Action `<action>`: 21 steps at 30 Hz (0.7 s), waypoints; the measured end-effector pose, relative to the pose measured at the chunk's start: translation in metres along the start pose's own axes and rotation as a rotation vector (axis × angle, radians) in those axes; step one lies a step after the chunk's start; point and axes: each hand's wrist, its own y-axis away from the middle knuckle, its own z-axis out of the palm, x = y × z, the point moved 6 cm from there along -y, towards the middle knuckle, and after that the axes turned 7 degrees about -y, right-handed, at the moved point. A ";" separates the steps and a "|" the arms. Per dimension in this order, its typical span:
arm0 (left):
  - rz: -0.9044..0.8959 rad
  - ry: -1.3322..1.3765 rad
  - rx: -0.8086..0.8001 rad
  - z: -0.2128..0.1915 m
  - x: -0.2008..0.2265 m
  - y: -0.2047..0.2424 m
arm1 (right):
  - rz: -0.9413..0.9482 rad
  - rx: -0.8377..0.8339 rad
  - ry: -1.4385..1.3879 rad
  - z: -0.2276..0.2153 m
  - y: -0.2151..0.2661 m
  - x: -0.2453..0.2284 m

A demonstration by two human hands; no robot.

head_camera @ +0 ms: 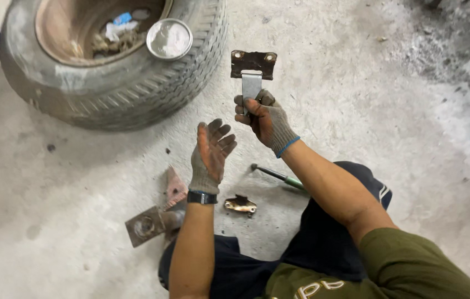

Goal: The person sits on the floor and uses a hammer to strike a small metal bracket held against a stationary metal anvil. They repeatedly hit the bracket to bend or shape it, occasionally pausing to inspect the piece and reposition it before continuing to hammer.

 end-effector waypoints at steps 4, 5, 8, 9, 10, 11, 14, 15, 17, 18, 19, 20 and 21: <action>-0.009 -0.028 -0.004 0.001 0.002 0.008 | -0.025 0.031 -0.002 -0.001 0.001 -0.001; -0.001 -0.054 -0.010 0.003 0.002 0.009 | -0.025 0.034 -0.002 0.000 0.001 -0.002; 0.047 -0.177 0.032 0.010 0.003 0.010 | -0.011 0.046 0.029 0.001 0.009 -0.005; 0.064 -0.227 0.056 0.012 0.008 0.008 | -0.002 0.054 0.044 0.002 0.012 -0.004; 0.085 -0.234 0.067 0.015 0.010 0.008 | -0.005 0.038 0.055 0.002 0.017 -0.004; 0.106 -0.240 0.078 0.018 0.012 0.007 | -0.008 0.023 0.066 0.002 0.022 -0.005; 0.162 -0.227 0.069 0.035 0.017 0.003 | -0.010 0.007 0.104 -0.001 0.035 -0.011; 0.179 -0.219 0.060 0.040 0.017 0.001 | -0.007 0.006 0.116 -0.003 0.038 -0.013; 0.191 -0.132 0.017 0.047 0.013 0.000 | -0.021 0.015 0.196 -0.006 0.051 -0.013; 0.201 -0.090 -0.002 0.050 0.011 0.000 | -0.026 0.016 0.235 -0.005 0.057 -0.013; 0.207 -0.067 -0.030 0.052 0.008 -0.001 | -0.016 0.011 0.284 -0.003 0.063 -0.014; 0.214 -0.047 -0.057 0.055 0.004 -0.002 | -0.006 0.004 0.331 -0.001 0.070 -0.016; 0.222 -0.028 -0.084 0.058 0.000 -0.003 | 0.004 -0.004 0.378 0.002 0.076 -0.019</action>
